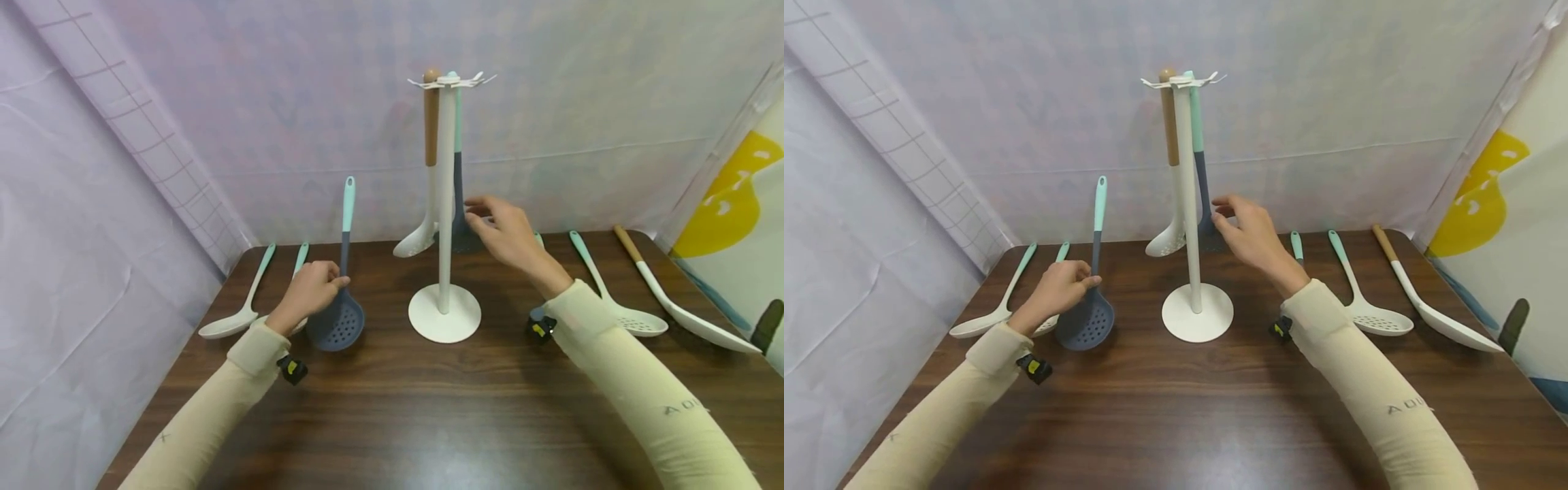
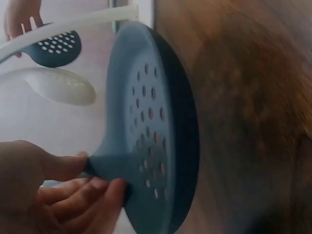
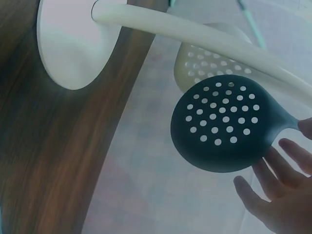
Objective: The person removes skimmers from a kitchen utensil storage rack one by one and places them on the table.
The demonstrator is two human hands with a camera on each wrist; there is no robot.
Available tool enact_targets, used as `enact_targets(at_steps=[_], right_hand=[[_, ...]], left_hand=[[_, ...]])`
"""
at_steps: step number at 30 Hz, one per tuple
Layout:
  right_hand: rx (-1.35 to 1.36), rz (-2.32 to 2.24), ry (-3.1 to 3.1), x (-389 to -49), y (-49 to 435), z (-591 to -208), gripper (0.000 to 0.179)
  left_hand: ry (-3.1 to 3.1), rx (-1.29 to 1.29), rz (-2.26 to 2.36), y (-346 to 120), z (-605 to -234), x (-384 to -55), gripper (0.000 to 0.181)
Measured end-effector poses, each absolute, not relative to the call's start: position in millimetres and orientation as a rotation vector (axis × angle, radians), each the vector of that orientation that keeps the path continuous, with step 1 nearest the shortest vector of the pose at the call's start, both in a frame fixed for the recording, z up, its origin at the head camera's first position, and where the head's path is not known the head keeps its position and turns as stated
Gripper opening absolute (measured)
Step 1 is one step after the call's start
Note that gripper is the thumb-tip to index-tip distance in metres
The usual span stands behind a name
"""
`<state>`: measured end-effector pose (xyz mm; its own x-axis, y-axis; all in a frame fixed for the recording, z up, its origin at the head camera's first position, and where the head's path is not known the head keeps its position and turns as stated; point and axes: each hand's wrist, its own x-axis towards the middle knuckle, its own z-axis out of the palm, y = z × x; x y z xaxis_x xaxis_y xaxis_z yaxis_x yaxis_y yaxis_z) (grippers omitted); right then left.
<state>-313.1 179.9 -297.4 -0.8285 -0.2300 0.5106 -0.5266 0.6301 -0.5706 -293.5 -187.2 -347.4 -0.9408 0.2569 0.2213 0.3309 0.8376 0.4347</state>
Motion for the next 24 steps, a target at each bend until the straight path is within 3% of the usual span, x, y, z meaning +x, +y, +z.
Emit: enact_targets(at_steps=[13,24], right_hand=[[0.616,1.138,-2.486,-314,171,-294,0.042],[0.607,1.212,-2.491,-316,166,-292,0.038]], left_hand=[[-3.175,-0.256,-0.698,-190,-360,-308,0.047],[-3.321,-0.128,-0.62,-188,-361,-314,0.023]])
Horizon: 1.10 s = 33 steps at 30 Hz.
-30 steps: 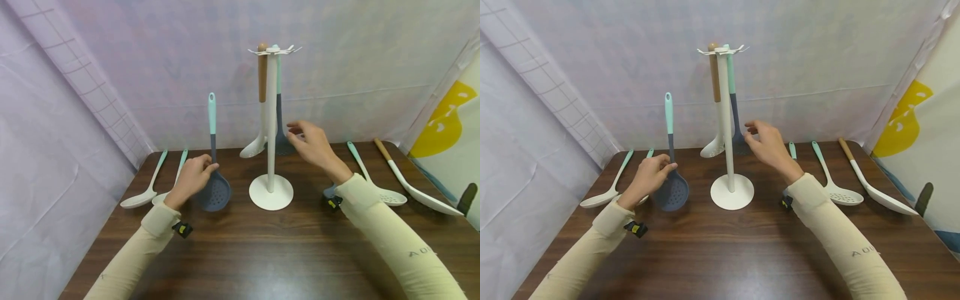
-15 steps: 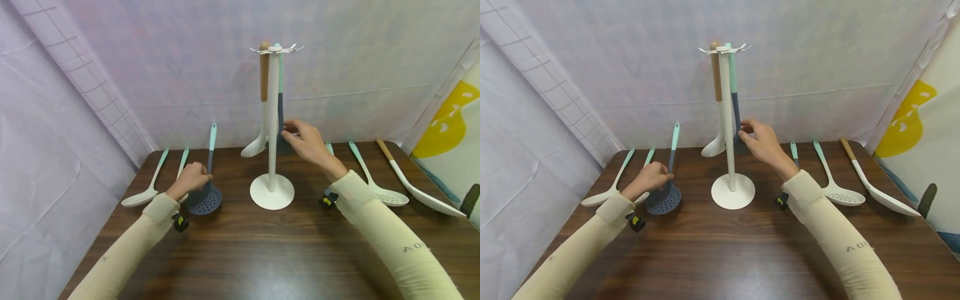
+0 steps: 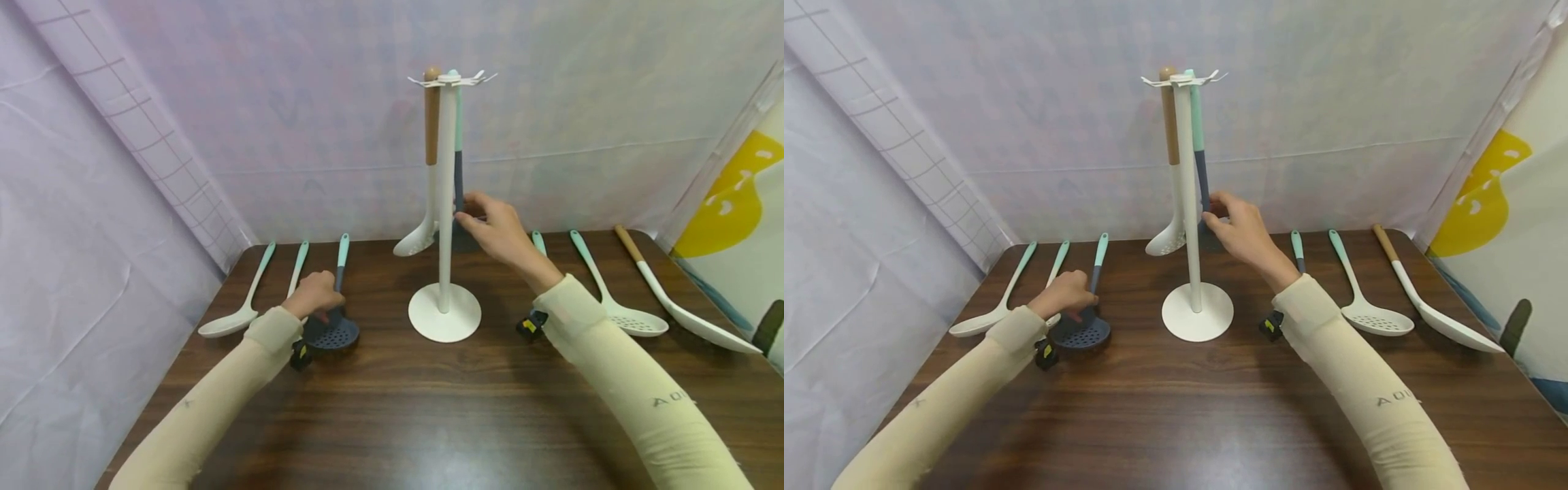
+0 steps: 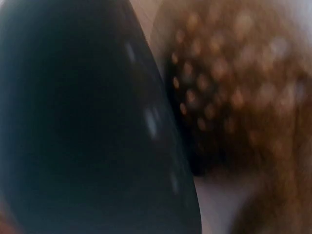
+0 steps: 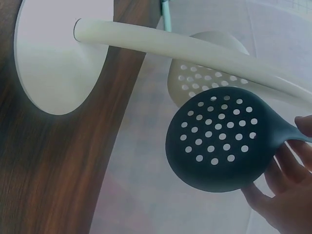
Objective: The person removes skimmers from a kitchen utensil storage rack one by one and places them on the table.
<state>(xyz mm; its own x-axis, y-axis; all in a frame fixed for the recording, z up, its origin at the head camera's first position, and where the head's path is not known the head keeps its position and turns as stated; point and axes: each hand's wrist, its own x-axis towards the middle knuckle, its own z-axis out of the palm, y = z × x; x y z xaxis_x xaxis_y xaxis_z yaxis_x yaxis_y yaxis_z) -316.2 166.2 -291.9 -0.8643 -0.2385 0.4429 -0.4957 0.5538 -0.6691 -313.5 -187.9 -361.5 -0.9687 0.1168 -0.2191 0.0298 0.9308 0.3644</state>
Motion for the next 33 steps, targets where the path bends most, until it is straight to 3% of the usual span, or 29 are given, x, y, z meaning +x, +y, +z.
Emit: enact_targets(at_steps=[5,23,33], right_hand=[[0.598,1.223,-2.503,-317,166,-292,0.036],[0.59,1.365,-2.415,-322,166,-293,0.027],[0.586,1.409,-2.395,-325,165,-292,0.027]], left_hand=[[2.816,0.082,0.509,-189,-362,-321,0.026],[2.767,0.018,0.447,-187,-358,-335,0.011],[2.794,0.034,0.397,-185,-359,-331,0.024]])
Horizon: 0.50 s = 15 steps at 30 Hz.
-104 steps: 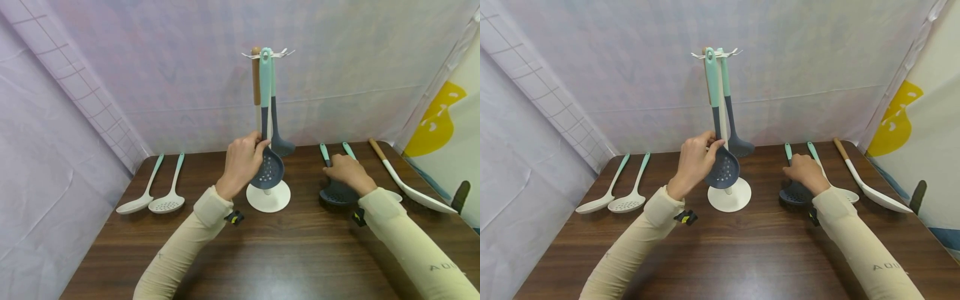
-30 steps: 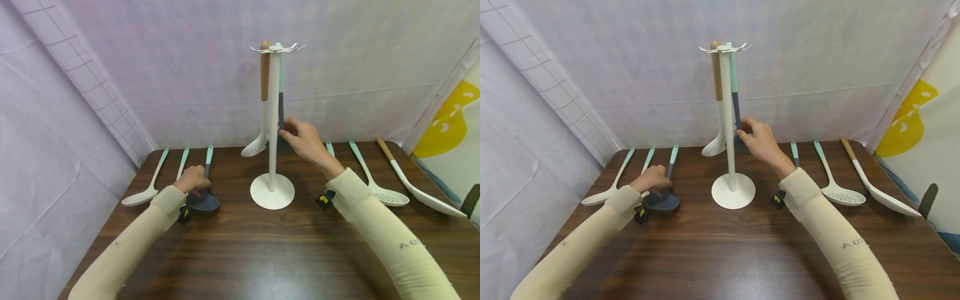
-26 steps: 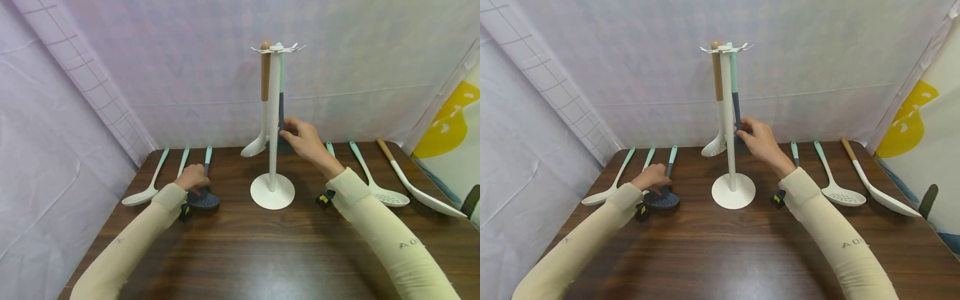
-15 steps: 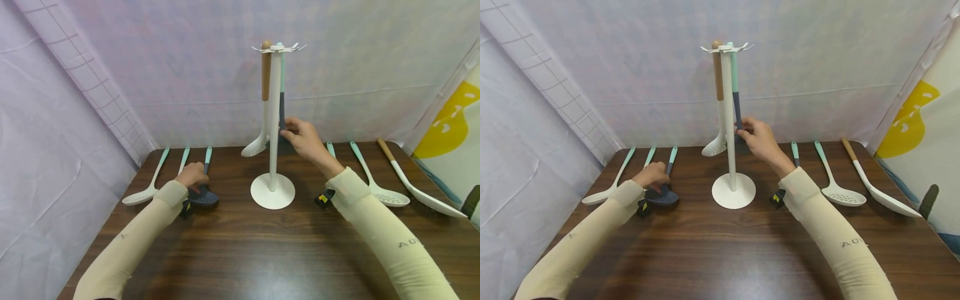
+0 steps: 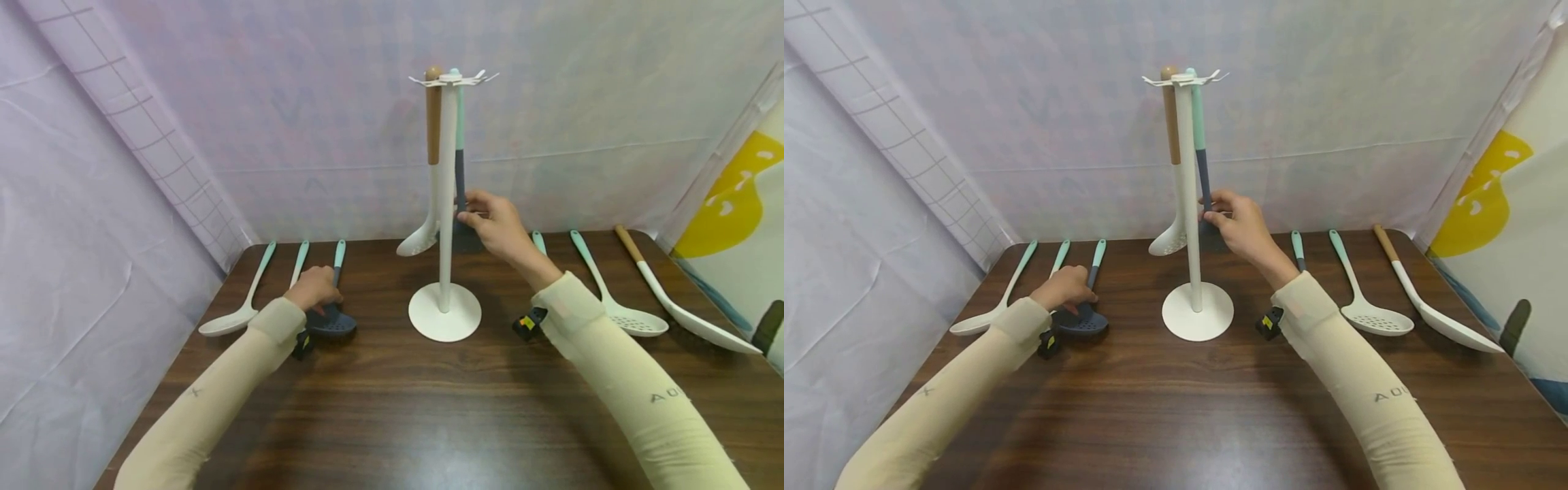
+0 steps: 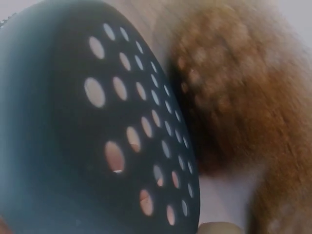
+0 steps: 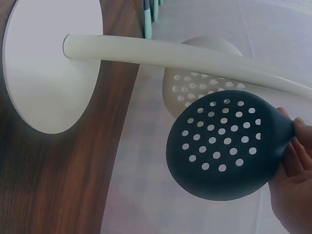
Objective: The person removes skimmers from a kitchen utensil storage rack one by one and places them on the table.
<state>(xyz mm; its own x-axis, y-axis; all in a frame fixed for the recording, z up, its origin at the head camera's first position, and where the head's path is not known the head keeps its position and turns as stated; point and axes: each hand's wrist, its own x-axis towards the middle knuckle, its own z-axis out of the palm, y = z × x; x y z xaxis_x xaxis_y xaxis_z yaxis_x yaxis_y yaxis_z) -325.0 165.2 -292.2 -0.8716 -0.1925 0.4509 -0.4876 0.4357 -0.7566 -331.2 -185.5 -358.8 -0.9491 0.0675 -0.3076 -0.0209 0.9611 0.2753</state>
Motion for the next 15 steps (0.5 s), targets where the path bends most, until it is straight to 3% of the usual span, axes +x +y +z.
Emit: enact_targets(at_steps=[15], right_hand=[[0.599,1.481,-2.337,-323,176,-281,0.026]], left_hand=[[2.799,0.043,0.397,-182,-358,-327,0.039]])
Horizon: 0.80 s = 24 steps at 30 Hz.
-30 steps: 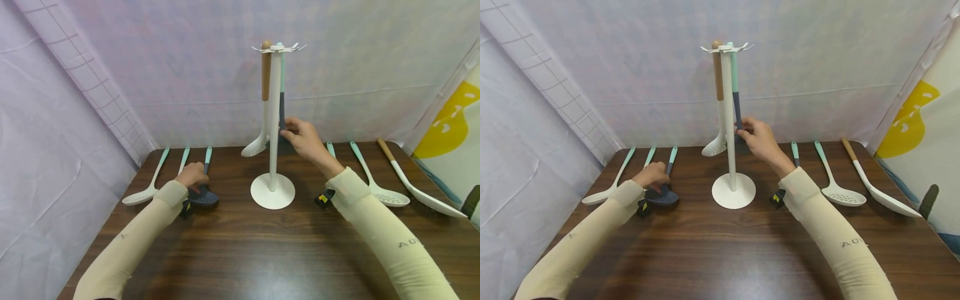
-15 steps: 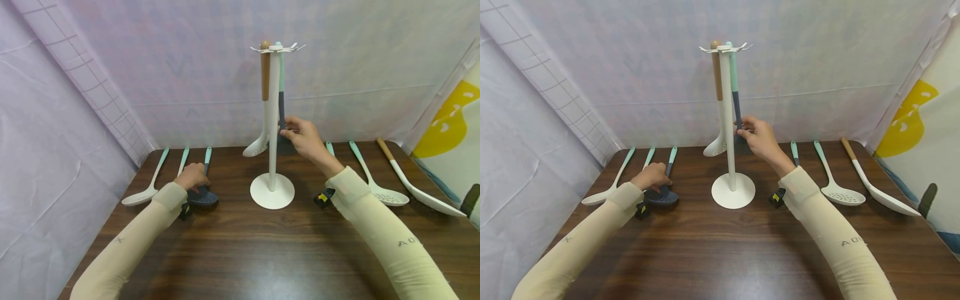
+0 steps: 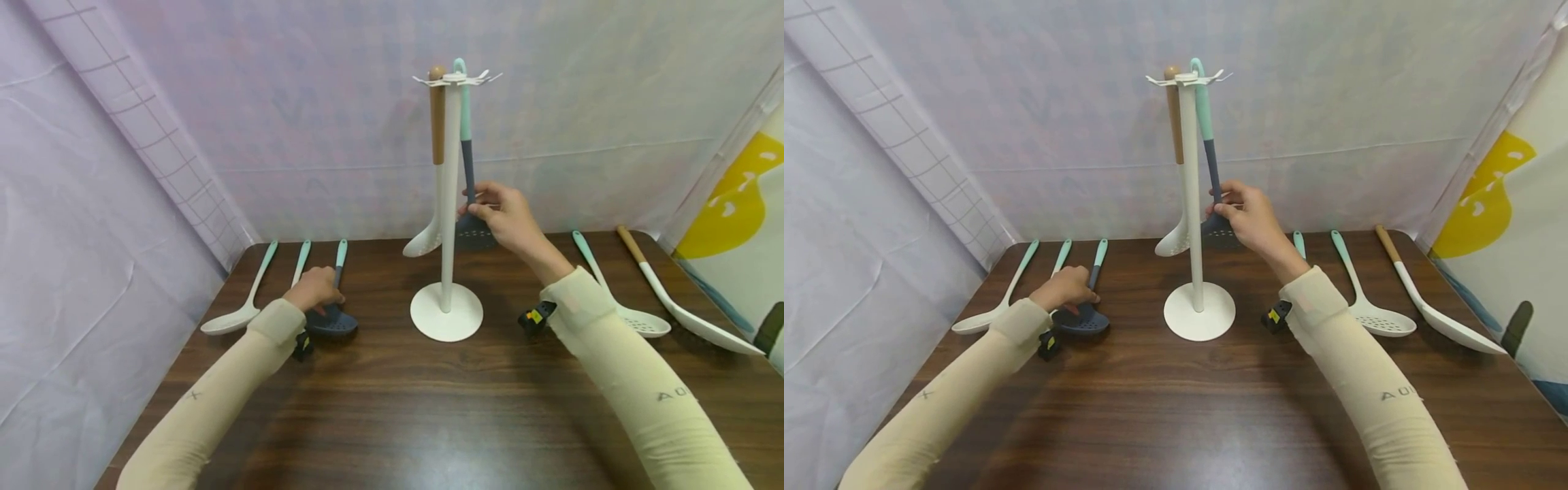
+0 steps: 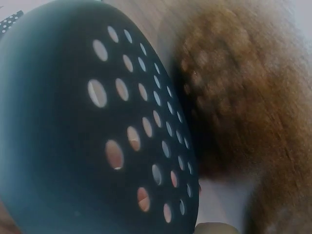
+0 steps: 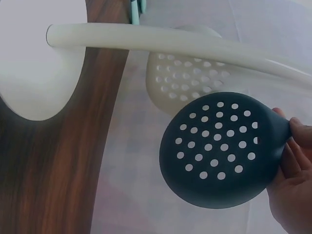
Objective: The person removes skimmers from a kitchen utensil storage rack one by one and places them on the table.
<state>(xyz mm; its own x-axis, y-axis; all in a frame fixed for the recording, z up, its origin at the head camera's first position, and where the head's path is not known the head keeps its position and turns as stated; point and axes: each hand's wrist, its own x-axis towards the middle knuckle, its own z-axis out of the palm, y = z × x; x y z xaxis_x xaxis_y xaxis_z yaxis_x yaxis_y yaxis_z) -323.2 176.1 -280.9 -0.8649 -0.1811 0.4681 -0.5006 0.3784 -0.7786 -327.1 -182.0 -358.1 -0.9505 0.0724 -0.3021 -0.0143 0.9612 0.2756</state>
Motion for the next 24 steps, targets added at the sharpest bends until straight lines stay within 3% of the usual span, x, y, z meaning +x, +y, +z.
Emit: enact_targets(at_steps=[10,24], right_hand=[[0.504,1.553,-2.349,-322,182,-274,0.026],[0.319,1.245,-2.52,-304,210,-273,0.018]], left_hand=[[2.831,0.08,0.429,-184,-355,-323,0.027],[2.976,0.169,0.31,-187,-348,-319,0.037]])
